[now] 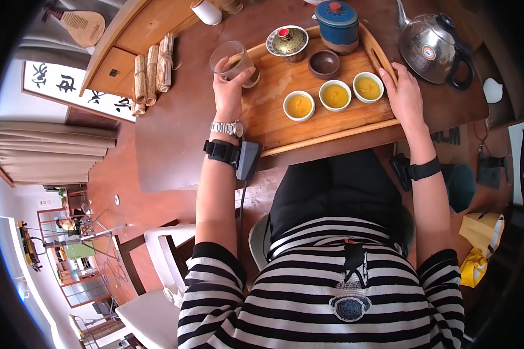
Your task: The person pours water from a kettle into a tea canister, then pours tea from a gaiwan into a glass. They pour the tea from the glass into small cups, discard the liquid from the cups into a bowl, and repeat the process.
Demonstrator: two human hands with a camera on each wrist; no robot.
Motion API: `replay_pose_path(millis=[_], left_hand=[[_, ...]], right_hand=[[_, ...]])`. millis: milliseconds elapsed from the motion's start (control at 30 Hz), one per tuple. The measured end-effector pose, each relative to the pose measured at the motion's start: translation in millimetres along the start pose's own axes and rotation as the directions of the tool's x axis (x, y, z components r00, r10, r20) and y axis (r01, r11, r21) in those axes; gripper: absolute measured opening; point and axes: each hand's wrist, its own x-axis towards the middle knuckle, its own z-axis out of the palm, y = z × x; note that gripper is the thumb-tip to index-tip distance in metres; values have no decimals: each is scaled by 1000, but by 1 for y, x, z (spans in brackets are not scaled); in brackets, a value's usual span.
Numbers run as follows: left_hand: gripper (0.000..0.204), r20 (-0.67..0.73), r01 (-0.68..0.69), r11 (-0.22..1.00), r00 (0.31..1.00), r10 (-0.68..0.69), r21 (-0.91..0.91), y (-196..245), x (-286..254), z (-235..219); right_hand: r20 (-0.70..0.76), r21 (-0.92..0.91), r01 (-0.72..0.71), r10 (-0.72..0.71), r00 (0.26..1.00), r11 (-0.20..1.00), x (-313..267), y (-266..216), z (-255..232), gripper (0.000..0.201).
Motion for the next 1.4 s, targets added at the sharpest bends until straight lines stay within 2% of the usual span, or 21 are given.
replay_pose_path(millis=[167,233,267,367,433,467,500,567,600,633,700,833,900,967,1033,1067,1133,1233,1267,1400], left_hand=[[65,23,60,996,998,-58,-71,7,-3,1],[55,156,13,1000,988,-17,28,13,-6,2],[55,151,10,1000,989,-14,27,15,-7,0],[53,56,-5,998,998,2,62,20,-12,-9],[61,-252,11,992,968,21,124,29,-17,-19],[56,-210,-5,1000,978,4,-2,37,-23,-26],[56,-217,-9,1000,976,9,0,39,-29,-30],[53,-217,-14,985,976,-24,-175,35,-37,-35],[43,-254,-8,978,966,-46,-209,29,-38,-36],[43,-258,-9,977,965,-48,-212,26,-40,-38],[30,-334,4,956,936,-107,-295,23,-41,-41],[28,-415,6,955,900,-134,-297,24,-35,-43],[27,-425,132,953,872,-242,-273,24,-30,-41],[28,-409,159,958,878,-247,-239,15,-25,-45],[33,-412,114,988,899,-146,-104,7,-20,-45],[33,-414,118,988,898,-151,-104,8,-23,-40],[37,-478,93,993,877,-45,77,11,-28,-24],[42,-454,103,991,889,-54,85,4,-24,-27],[38,-478,69,991,878,-7,111,0,-21,-28],[37,-523,93,981,852,9,168,-3,-19,-27]], right_hand=[[22,5,-10,10,1000,1000,1,1,0,45],[37,1,-17,17,999,1000,1,0,-1,46],[37,2,-10,10,999,1000,2,-1,-2,46],[59,0,-34,34,998,999,2,-3,-4,46],[44,17,-35,34,998,999,2,-1,-2,46],[37,35,-26,25,999,999,2,-1,-2,47],[38,40,-20,19,999,999,2,-1,-2,47],[56,52,-34,31,998,998,3,0,-3,48],[58,55,-19,15,998,998,3,3,-1,49],[60,53,-14,11,998,999,3,2,-2,49],[59,47,-23,21,998,999,3,1,-3,49],[76,33,-24,21,997,999,4,0,-3,50],[67,45,-41,38,997,998,4,2,-2,50],[81,42,-51,48,996,998,5,0,-4,50],[80,29,-41,38,996,999,4,0,-4,50],[85,27,-41,38,996,999,4,1,-4,50],[75,35,-44,41,996,998,5,2,-3,50],[67,36,-42,39,997,998,5,0,-4,50],[66,44,-44,41,997,998,5,0,-4,49],[62,50,-48,45,997,998,4,-2,-6,48]])
